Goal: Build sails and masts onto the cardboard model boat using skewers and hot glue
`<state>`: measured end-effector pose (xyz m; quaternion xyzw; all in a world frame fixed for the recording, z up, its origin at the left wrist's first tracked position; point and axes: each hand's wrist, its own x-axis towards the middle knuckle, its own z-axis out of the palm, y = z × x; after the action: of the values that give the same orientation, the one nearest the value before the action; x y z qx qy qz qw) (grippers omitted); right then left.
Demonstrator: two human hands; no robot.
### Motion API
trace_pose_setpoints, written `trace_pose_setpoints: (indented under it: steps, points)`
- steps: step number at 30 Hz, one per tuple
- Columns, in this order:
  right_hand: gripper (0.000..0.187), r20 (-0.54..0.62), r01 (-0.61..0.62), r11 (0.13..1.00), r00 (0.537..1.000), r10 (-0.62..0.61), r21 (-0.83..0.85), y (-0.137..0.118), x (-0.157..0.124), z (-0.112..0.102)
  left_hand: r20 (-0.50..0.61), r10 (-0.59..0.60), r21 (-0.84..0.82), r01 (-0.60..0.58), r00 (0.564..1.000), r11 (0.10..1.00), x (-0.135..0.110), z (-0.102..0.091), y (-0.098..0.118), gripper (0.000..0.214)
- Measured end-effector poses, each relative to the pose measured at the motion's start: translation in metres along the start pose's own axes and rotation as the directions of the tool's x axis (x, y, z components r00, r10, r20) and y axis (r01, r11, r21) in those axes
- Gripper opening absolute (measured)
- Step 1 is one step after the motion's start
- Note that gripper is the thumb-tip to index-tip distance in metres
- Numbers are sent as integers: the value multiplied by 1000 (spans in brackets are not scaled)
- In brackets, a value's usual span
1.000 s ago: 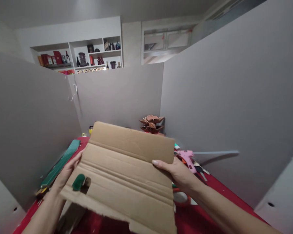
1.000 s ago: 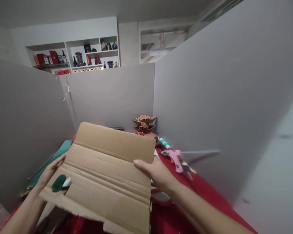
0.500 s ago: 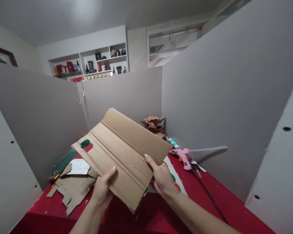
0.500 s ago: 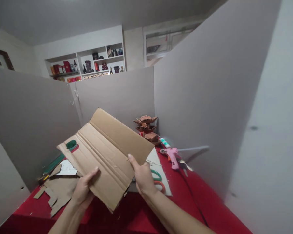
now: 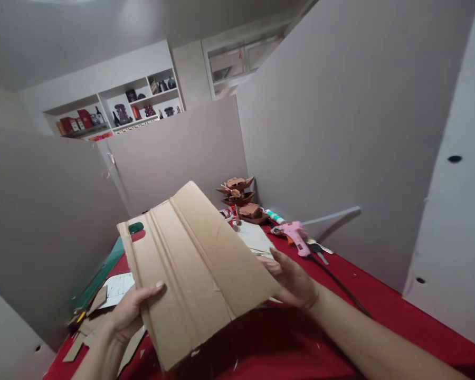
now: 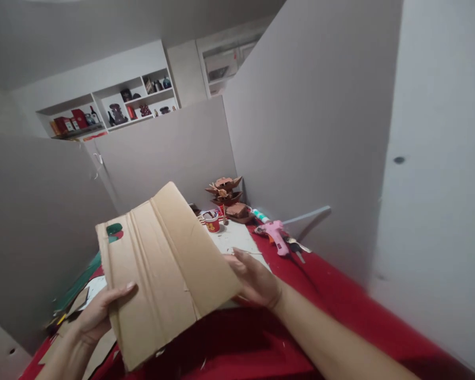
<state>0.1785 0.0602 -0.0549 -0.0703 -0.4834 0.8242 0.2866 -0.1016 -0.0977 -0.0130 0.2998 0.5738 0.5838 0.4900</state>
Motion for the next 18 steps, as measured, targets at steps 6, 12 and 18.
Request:
trace_pose_setpoints:
  steps: [6,12,18]
  points:
    - [30,-7,-189,982,982,189,13,4,25,-2,221,-97,125,70,970,990,9,-15,-1,54]
    - [43,-30,-234,970,971,236,67,5,57,-13,225,-115,175,75,968,982,32,-28,3,55]
    - [51,-58,-289,939,951,304,185,32,72,-40,273,-239,140,207,932,968,70,-38,-15,52]
